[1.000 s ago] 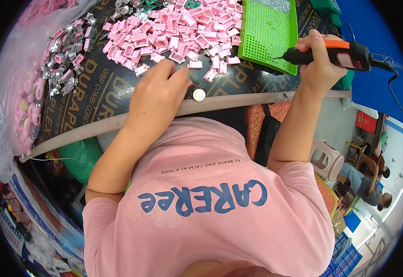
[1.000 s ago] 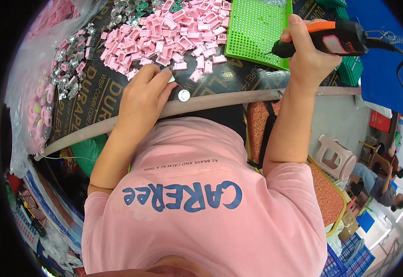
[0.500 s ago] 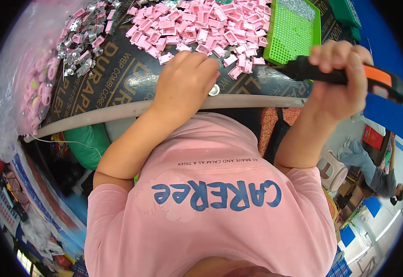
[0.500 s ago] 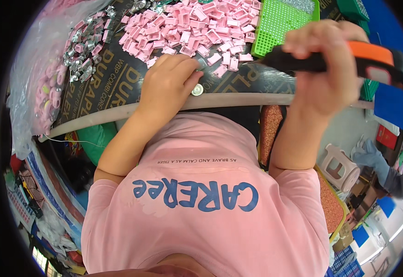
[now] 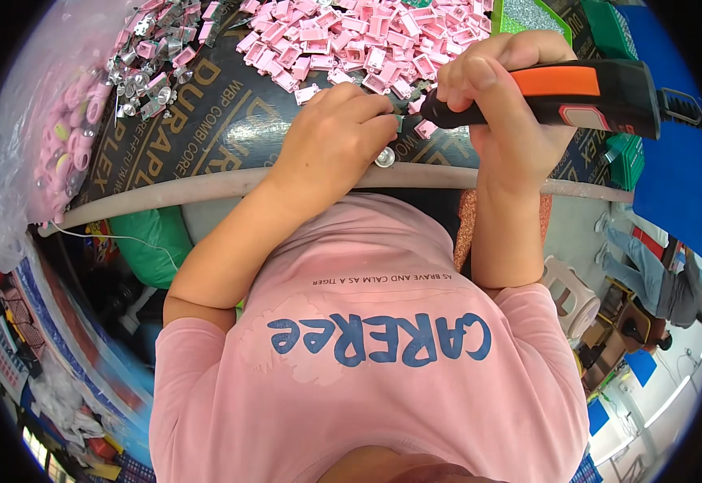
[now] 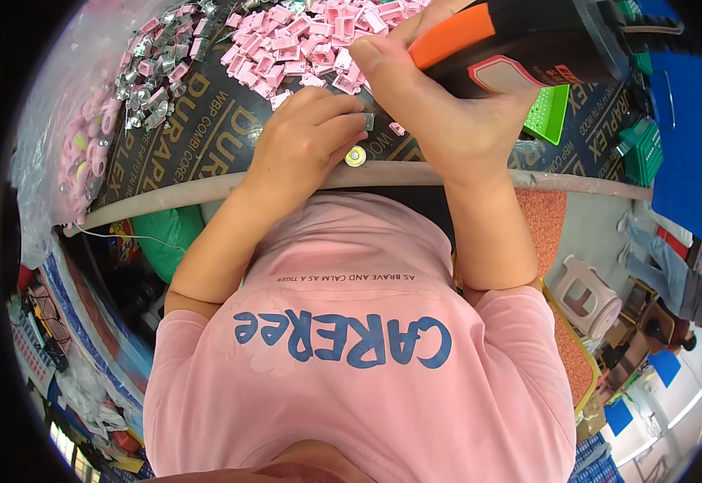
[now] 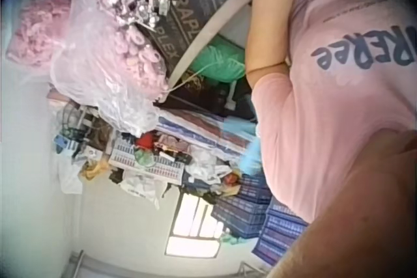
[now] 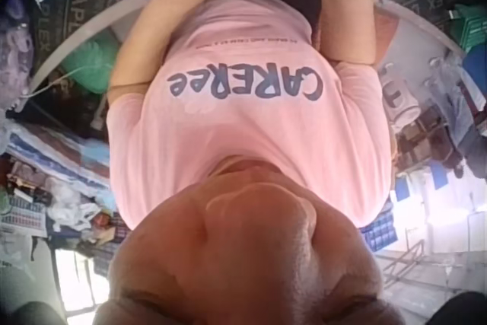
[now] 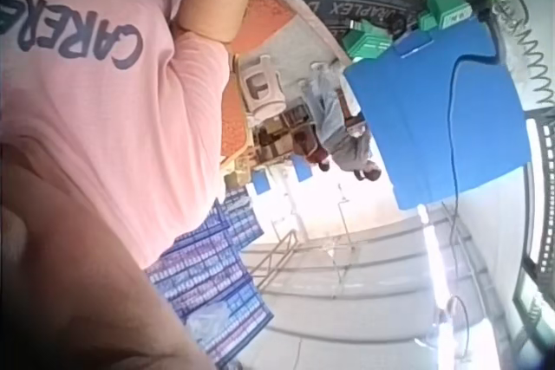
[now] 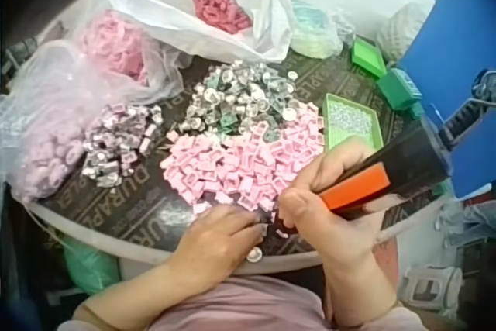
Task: Use a handheld powered assembly tool to join small pink and silver plastic components at a factory workbench.
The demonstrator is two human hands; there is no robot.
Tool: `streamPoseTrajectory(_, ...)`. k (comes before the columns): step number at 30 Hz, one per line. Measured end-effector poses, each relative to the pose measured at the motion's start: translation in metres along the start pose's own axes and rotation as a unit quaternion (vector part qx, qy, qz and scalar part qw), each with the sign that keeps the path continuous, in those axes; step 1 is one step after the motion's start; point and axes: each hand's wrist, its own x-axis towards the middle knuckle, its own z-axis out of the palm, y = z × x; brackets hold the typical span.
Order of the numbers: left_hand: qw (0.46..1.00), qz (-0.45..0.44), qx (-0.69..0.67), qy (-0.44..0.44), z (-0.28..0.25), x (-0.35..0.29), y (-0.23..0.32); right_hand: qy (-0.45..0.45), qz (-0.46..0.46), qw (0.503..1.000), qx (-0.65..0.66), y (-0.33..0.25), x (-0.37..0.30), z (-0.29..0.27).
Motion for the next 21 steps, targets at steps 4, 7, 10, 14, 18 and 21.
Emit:
streamPoseTrajectory(4, 1.000, 0.003, -0.014, 0.006, 0.0008, 0.0002, -0.0013, -0.002, 0.003, 1.000, 0.006, 0.0031, -0.0001, -0.0007)
streamPoseTrajectory(7, 1.000, -0.007, -0.023, 0.003, 0.0017, -0.0004, -0.0017, 0.001, 0.003, 1.000, 0.003, 0.0035, 0.0004, 0.0004)
streamPoseTrajectory(10, 1.000, 0.011, -0.019, 0.007, -0.0004, 0.0030, -0.0033, -0.003, 0.006, 1.000, -0.001, 0.0026, 0.0010, 0.0008)
streamPoseTrajectory(14, 1.000, 0.008, -0.027, 0.002, 0.0021, 0.0026, -0.0034, -0.033, -0.008, 0.999, -0.028, 0.0042, 0.0036, 0.0018)
streamPoseTrajectory(18, 0.999, 0.002, -0.054, -0.003, 0.0023, 0.0034, -0.0029, -0.018, 0.003, 0.999, -0.029, 0.0054, 0.0000, 0.0060)
streamPoseTrajectory(21, 0.998, 0.012, -0.060, -0.003, 0.0036, 0.0035, -0.0064, -0.039, 0.000, 0.997, -0.066, 0.0068, -0.0009, 0.0045)
